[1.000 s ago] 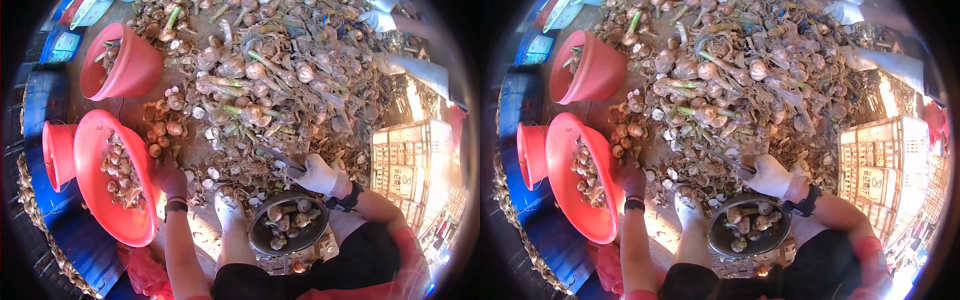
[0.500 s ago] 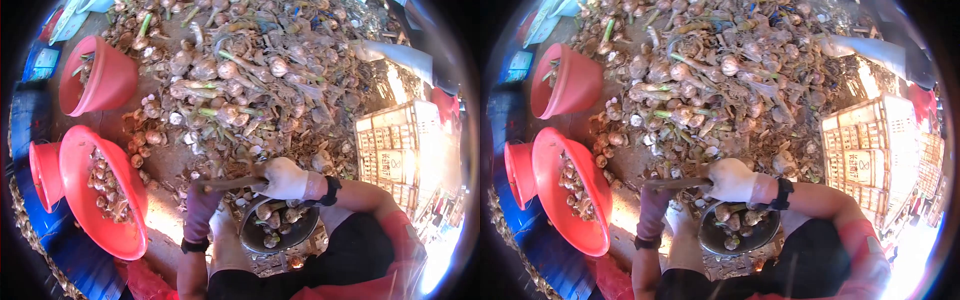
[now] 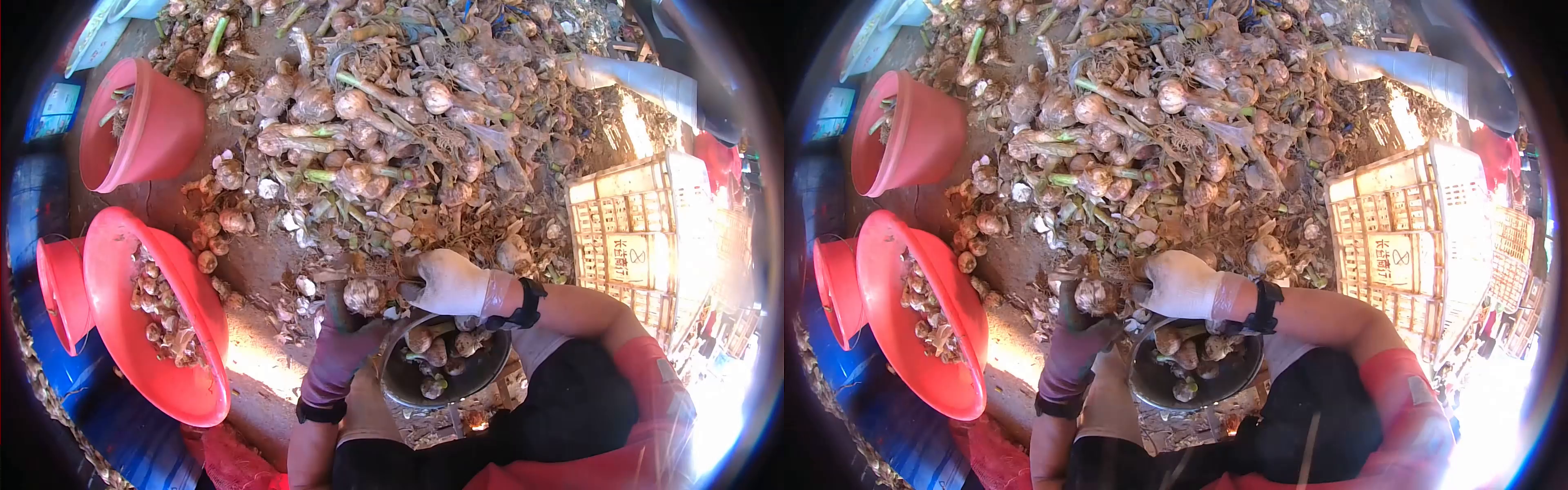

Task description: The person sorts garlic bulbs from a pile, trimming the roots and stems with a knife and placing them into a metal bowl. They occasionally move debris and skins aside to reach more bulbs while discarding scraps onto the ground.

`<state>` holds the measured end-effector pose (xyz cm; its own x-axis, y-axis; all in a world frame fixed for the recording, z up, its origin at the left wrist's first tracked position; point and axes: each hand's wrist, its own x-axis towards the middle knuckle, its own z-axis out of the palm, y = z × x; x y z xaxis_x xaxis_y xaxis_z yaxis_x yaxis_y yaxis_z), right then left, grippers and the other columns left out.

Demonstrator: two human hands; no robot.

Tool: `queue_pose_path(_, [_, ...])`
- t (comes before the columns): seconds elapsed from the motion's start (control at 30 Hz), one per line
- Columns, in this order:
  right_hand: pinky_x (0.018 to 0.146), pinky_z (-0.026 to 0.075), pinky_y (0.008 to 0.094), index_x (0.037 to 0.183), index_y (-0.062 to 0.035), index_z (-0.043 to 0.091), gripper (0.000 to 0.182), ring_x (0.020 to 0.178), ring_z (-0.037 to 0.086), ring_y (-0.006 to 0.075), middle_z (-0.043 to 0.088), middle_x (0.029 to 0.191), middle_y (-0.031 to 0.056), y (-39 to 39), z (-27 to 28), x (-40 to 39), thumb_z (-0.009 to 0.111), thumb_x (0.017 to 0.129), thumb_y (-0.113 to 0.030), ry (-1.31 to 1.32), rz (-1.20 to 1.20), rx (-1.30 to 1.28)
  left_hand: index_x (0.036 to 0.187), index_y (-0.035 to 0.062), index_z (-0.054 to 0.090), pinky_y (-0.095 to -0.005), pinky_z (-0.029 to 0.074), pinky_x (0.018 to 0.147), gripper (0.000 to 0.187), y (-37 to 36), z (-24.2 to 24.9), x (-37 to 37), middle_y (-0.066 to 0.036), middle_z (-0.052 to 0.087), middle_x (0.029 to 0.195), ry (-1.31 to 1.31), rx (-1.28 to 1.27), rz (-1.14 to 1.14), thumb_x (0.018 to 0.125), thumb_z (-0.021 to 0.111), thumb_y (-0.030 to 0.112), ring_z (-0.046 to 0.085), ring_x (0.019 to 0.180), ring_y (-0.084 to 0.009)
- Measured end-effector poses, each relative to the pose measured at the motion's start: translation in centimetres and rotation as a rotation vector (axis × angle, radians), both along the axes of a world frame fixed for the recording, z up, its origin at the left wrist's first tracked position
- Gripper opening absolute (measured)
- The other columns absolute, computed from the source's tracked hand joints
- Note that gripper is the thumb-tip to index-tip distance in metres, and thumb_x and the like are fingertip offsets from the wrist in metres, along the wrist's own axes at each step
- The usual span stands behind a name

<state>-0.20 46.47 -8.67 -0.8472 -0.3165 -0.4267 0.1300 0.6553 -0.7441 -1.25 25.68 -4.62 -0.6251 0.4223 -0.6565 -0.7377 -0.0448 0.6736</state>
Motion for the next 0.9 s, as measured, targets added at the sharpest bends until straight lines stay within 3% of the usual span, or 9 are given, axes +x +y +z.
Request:
queue_pose_path(0.07, [0.054, 0.047, 0.0432, 0.081, -0.0022, 0.063, 0.029, 0.060, 0.058, 0.0394, 0.057, 0.063, 0.0209, 0.1, 0.5, -0.2, 0.065, 0.078, -0.031, -0.039, -0.028, -0.002, 0.130, 0.0075, 0.038, -0.0304, 0.048, 0.089, 0.062, 0.4, -0.3, 0.0, -0.009, 0.053, 0.118, -0.084, 0.002, 0.024, 0.076, 0.060, -0.012, 0.050, 0.115, -0.0167])
queue_pose_path(0.13, [0.054, 0.047, 0.0432, 0.081, -0.0022, 0.063, 0.028, 0.059, 0.058, 0.0393, 0.057, 0.062, 0.0205, 0.3, 1.8, -0.6, 0.066, 0.078, -0.030, -0.074, -0.054, -0.006, 0.136, 0.0119, 0.038, -0.0207, 0.044, 0.054, 0.066, 0.1, -1.4, -0.2, -0.003, 0.060, 0.091, 0.053, -0.037, 0.017, 0.075, 0.054, -0.008, 0.055, 0.066, -0.0074])
queue_pose_path(0.27, [0.055, 0.047, 0.0442, 0.083, -0.0050, 0.063, 0.023, 0.061, 0.059, 0.0379, 0.058, 0.062, 0.0176, 0.5, 3.0, -0.4, 0.067, 0.074, -0.026, 0.030, 0.018, -0.060, 0.129, 0.0031, 0.039, -0.0302, 0.049, 0.088, 0.062, -3.8, -6.3, 1.3, -0.010, 0.054, 0.121, 0.273, -0.195, -0.137, 0.075, 0.069, -0.003, 0.057, 0.105, -0.0190])
queue_pose_path(0.33, [0.054, 0.047, 0.0445, 0.085, -0.0073, 0.063, 0.022, 0.061, 0.059, 0.0366, 0.058, 0.063, 0.0156, 0.4, 3.1, -0.2, 0.067, 0.069, -0.022, 0.097, 0.137, -0.038, 0.130, 0.0014, 0.038, -0.0302, 0.050, 0.085, 0.063, -4.7, -6.8, 0.9, -0.012, 0.055, 0.119, 1.239, -0.620, -0.614, 0.076, 0.072, 0.003, 0.060, 0.099, -0.0202])
queue_pose_path(0.43, [0.053, 0.046, 0.0440, 0.086, -0.0074, 0.063, 0.025, 0.060, 0.059, 0.0360, 0.058, 0.063, 0.0155, 0.4, 2.8, 0.1, 0.067, 0.067, -0.023, 0.114, 0.173, -0.041, 0.133, 0.0015, 0.036, -0.0298, 0.051, 0.084, 0.070, -3.4, -6.9, 3.0, -0.015, 0.055, 0.118, 0.418, -0.093, -0.078, 0.076, 0.075, 0.011, 0.060, 0.100, -0.0222])
queue_pose_path(0.67, [0.051, 0.046, 0.0427, 0.088, -0.0079, 0.064, 0.028, 0.057, 0.058, 0.0354, 0.057, 0.060, 0.0144, 0.4, 2.1, 0.1, 0.068, 0.066, -0.026, 0.281, 0.100, -0.007, 0.133, 0.0003, 0.037, -0.0307, 0.052, 0.078, 0.061, -2.5, -3.9, 3.3, -0.015, 0.059, 0.111, 0.273, -0.307, -0.070, 0.082, 0.067, 0.015, 0.061, 0.094, -0.0209])
queue_pose_path(0.77, [0.056, 0.049, 0.0428, 0.086, -0.0089, 0.065, 0.027, 0.064, 0.063, 0.0327, 0.062, 0.067, 0.0148, 0.5, 1.7, -0.3, 0.065, 0.072, -0.031, 0.292, 0.151, 0.065, 0.128, 0.0005, 0.044, -0.0304, 0.052, 0.075, 0.048, -2.1, -3.2, 3.0, -0.013, 0.061, 0.103, 0.647, -0.373, -0.272, 0.085, 0.062, 0.012, 0.062, 0.089, -0.0201])
queue_pose_path(0.83, [0.054, 0.047, 0.0427, 0.090, -0.0064, 0.066, 0.030, 0.059, 0.060, 0.0341, 0.057, 0.061, 0.0159, 0.7, 0.4, -0.4, 0.067, 0.072, -0.029, 0.240, 0.140, 0.150, 0.122, 0.0005, 0.050, -0.0303, 0.051, 0.073, 0.043, -1.8, -2.8, 3.4, -0.010, 0.063, 0.096, 0.008, 0.000, -0.012, 0.084, 0.064, 0.016, 0.062, 0.086, -0.0196])
queue_pose_path(0.9, [0.058, 0.049, 0.0417, 0.093, -0.0039, 0.065, 0.027, 0.062, 0.062, 0.0337, 0.061, 0.067, 0.0190, 3.2, -3.2, -0.6, 0.063, 0.078, -0.026, -0.082, -0.196, 0.189, 0.120, 0.0014, 0.052, -0.0330, 0.052, 0.075, 0.049, 0.4, 4.0, 2.1, -0.012, 0.064, 0.095, 0.307, 0.098, -0.485, 0.082, 0.068, 0.027, 0.064, 0.086, -0.0235])
